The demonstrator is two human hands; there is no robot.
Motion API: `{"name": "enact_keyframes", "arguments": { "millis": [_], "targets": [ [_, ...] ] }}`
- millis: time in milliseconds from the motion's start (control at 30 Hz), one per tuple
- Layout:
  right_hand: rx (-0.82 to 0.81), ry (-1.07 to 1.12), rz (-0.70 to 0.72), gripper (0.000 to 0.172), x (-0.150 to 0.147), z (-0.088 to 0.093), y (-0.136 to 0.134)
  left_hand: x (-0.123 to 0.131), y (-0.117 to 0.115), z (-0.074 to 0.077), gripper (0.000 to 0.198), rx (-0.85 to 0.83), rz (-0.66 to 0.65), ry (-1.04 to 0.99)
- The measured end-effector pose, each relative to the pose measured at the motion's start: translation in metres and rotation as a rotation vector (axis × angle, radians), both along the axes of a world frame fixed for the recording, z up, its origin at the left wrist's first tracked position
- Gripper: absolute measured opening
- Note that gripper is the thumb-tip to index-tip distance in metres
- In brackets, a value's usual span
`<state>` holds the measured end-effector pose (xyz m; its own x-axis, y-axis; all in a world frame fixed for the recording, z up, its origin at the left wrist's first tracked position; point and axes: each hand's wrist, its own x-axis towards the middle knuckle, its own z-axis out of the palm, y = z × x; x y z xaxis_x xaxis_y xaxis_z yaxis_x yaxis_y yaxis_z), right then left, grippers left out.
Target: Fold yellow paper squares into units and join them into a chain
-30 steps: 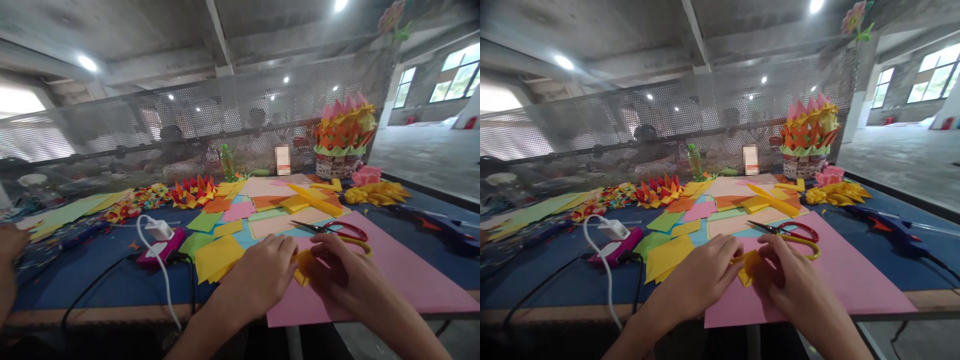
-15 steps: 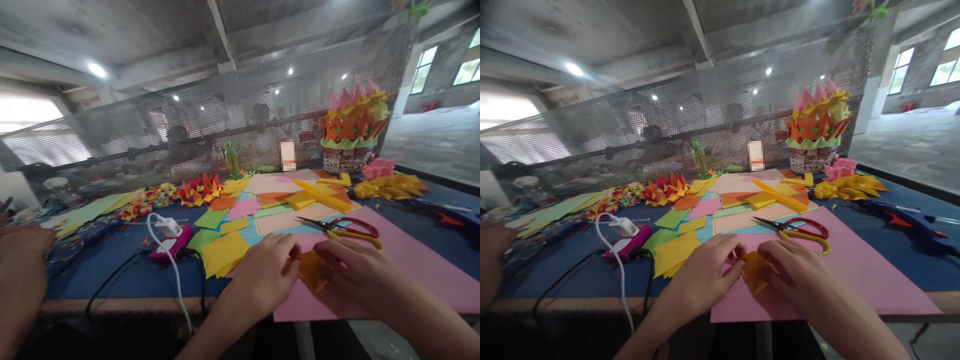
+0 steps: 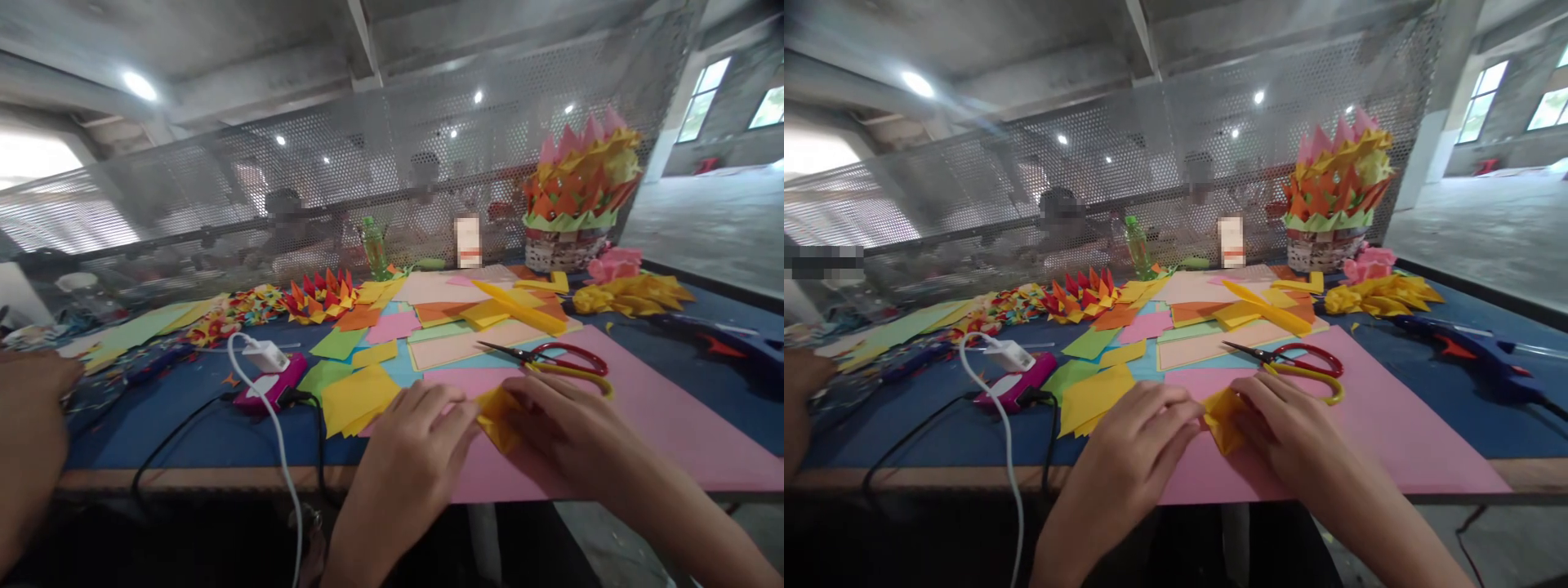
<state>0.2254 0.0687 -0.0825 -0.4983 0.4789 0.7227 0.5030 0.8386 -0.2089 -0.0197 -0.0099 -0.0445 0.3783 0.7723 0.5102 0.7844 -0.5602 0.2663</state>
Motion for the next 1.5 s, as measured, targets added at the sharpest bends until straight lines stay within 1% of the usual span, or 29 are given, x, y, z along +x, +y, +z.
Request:
{"name": "enact_keyframes", "arguments": {
  "millis": [67, 167, 233, 367, 433, 533, 633, 733, 867, 967, 1067, 1133, 1200, 1267, 1300, 1333, 1367, 1400, 1467, 1500],
  "targets": [
    [-0.013, 0.005, -0.023, 0.019, 0.001, 0.002, 0.000, 0.005, -0.006, -0.007, 0.026, 0.065, 0.011, 0.092],
    [-0.040, 0.014, -0.067, 0.020, 0.001, 0.003, 0.001, 0.009, -0.012, -0.018, 0.038, 0.133, 0.030, 0.174],
    [-0.049, 0.021, -0.076, 0.019, 0.001, 0.003, 0.002, 0.011, -0.013, -0.023, 0.044, 0.221, 0.041, 0.234],
    [-0.064, 0.031, -0.092, 0.014, -0.001, 0.003, 0.000, 0.012, -0.010, -0.029, 0.049, 0.419, 0.020, 0.395],
    [-0.078, 0.032, -0.106, 0.015, -0.002, 0.002, -0.002, 0.013, -0.009, -0.030, 0.050, 0.442, 0.000, 0.434],
    [-0.093, 0.038, -0.114, 0.017, -0.002, -0.001, -0.005, 0.015, -0.009, -0.030, 0.045, 0.397, -0.028, 0.396],
    [-0.091, 0.051, -0.108, 0.017, -0.001, -0.004, -0.005, 0.019, -0.012, -0.027, 0.038, 0.292, -0.039, 0.296],
    [-0.083, 0.060, -0.105, 0.017, -0.001, -0.004, -0.005, 0.022, -0.015, -0.024, 0.037, 0.213, -0.054, 0.185],
    [-0.089, 0.053, -0.108, 0.017, -0.001, -0.003, -0.006, 0.024, -0.015, -0.025, 0.038, 0.221, -0.023, 0.095],
    [-0.097, 0.057, -0.112, 0.015, -0.003, -0.002, -0.006, 0.025, -0.014, -0.029, 0.034, 0.247, -0.004, 0.104],
    [-0.102, 0.067, -0.109, 0.014, -0.003, -0.002, -0.006, 0.026, -0.015, -0.030, 0.033, 0.200, -0.006, 0.118],
    [-0.106, 0.068, -0.099, 0.012, -0.003, 0.000, -0.007, 0.025, -0.015, -0.025, 0.031, 0.154, 0.002, 0.135],
    [-0.104, 0.069, -0.084, 0.007, -0.003, 0.003, -0.010, 0.021, -0.014, -0.016, 0.027, 0.088, -0.018, 0.114],
    [-0.106, 0.062, -0.064, 0.005, -0.002, 0.006, -0.012, 0.018, -0.011, -0.004, 0.021, 0.016, -0.054, 0.017],
    [-0.107, 0.056, -0.052, 0.005, -0.002, 0.008, -0.013, 0.016, -0.008, 0.002, 0.021, -0.002, -0.051, -0.047],
    [-0.105, 0.052, -0.039, 0.005, -0.002, 0.009, -0.014, 0.016, -0.004, 0.007, 0.021, 0.008, -0.018, -0.101],
    [-0.100, 0.049, -0.025, 0.005, -0.002, 0.011, -0.014, 0.015, 0.001, 0.010, 0.023, 0.008, 0.026, -0.106],
    [-0.093, 0.048, -0.012, 0.006, -0.002, 0.012, -0.013, 0.016, 0.005, 0.012, 0.026, -0.006, 0.052, -0.085],
    [-0.076, 0.050, 0.008, 0.008, -0.001, 0.013, -0.010, 0.019, 0.014, 0.013, 0.030, -0.069, 0.031, -0.030],
    [-0.075, 0.047, 0.015, 0.009, 0.000, 0.014, -0.009, 0.021, 0.017, 0.012, 0.024, -0.096, 0.014, -0.014]
  ]
}}
